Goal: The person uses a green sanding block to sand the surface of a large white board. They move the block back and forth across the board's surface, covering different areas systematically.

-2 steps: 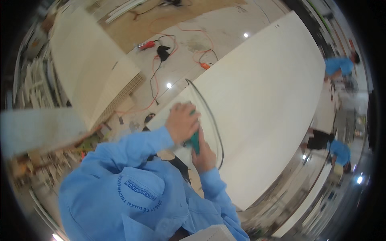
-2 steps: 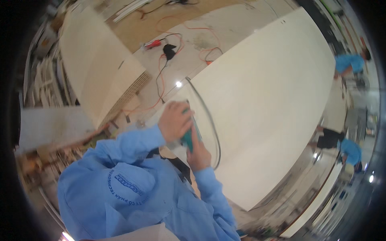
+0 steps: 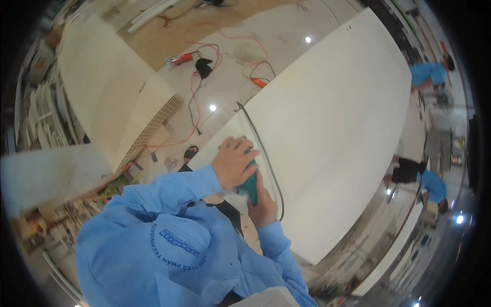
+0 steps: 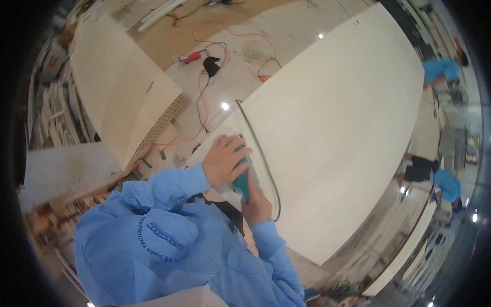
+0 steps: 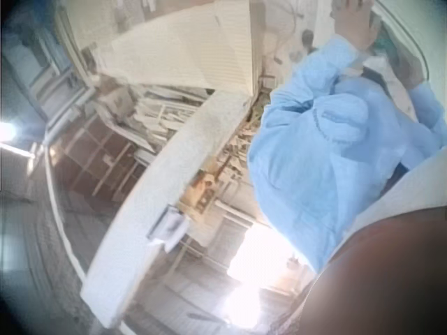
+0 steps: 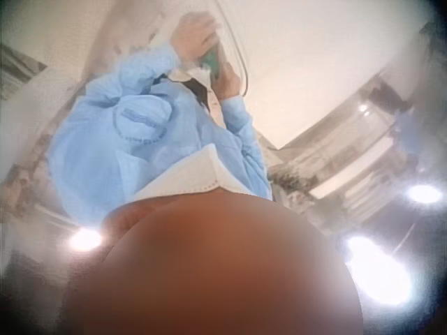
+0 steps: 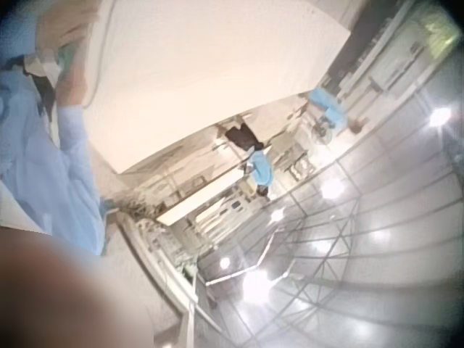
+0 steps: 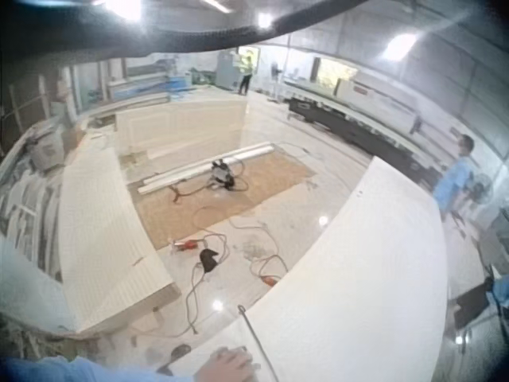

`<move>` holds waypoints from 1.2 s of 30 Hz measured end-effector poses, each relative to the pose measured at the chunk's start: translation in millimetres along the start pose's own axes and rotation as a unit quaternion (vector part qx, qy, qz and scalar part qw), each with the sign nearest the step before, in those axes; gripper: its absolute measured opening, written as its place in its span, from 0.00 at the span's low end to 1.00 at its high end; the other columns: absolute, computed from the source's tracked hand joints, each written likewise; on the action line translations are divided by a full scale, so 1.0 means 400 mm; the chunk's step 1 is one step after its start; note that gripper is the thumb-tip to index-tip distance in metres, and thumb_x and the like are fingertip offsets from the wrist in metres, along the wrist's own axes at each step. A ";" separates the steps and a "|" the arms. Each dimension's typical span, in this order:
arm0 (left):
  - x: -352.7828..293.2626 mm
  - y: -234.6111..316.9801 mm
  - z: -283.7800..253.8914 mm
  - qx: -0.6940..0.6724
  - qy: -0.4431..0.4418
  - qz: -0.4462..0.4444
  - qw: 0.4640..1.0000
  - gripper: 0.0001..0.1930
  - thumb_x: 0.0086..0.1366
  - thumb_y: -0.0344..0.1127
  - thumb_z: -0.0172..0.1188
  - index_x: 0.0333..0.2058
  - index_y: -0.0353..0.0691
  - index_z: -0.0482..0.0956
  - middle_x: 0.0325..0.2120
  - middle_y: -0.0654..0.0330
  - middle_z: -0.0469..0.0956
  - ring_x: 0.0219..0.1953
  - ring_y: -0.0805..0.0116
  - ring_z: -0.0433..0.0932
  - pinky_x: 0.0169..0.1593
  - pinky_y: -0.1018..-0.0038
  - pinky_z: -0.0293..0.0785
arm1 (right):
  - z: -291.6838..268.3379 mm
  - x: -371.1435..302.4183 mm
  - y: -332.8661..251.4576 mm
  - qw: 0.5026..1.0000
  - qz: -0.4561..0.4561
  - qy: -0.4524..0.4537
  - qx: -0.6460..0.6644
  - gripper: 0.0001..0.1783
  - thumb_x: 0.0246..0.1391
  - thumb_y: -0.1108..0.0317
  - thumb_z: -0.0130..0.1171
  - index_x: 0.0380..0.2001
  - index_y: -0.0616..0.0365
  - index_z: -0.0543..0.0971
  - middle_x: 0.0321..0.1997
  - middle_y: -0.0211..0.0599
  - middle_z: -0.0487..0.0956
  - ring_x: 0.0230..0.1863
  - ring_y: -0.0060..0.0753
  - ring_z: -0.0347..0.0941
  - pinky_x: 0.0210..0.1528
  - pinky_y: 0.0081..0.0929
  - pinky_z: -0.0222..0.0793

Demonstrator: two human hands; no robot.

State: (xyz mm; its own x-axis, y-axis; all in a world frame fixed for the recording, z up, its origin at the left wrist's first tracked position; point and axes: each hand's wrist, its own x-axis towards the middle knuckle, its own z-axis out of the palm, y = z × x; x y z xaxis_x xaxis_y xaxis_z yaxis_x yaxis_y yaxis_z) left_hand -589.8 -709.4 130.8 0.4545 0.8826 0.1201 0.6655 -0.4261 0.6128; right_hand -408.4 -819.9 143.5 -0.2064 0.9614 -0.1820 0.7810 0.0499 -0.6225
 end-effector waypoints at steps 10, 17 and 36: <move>0.306 -0.317 0.101 0.043 -0.299 0.308 0.902 0.11 0.64 0.41 0.61 0.44 0.48 0.80 0.43 0.60 0.80 0.50 0.58 0.76 0.54 0.58 0.71 | 0.008 -0.105 0.005 0.986 0.107 0.098 -0.077 0.50 0.47 0.73 0.65 0.74 0.44 0.57 0.33 0.42 0.78 0.28 0.50 0.78 0.27 0.43 0.74; 0.443 -0.176 -0.140 -0.164 -0.106 0.159 0.968 0.08 0.66 0.35 0.60 0.43 0.44 0.78 0.28 0.53 0.81 0.33 0.50 0.81 0.38 0.60 0.75 | 0.044 0.012 -0.043 0.982 0.144 0.106 -0.068 0.51 0.49 0.73 0.64 0.75 0.33 0.55 0.35 0.43 0.80 0.30 0.53 0.79 0.30 0.45 0.75; 0.258 -0.097 -0.082 -0.221 -0.035 0.140 0.965 0.23 0.66 0.41 0.63 0.56 0.39 0.74 0.56 0.49 0.73 0.59 0.49 0.71 0.62 0.60 0.68 | -0.007 0.243 0.008 0.878 0.377 0.295 0.001 0.56 0.53 0.69 0.62 0.78 0.35 0.41 0.40 0.56 0.83 0.36 0.61 0.81 0.38 0.52 0.76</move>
State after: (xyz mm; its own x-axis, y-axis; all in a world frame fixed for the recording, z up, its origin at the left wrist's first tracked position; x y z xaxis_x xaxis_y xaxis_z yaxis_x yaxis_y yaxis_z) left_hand -588.3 -595.1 145.1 0.6293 0.7229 0.2853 0.2004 -0.5057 0.8391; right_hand -424.3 -725.5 126.0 0.7111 0.6932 -0.1175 0.5629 -0.6614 -0.4956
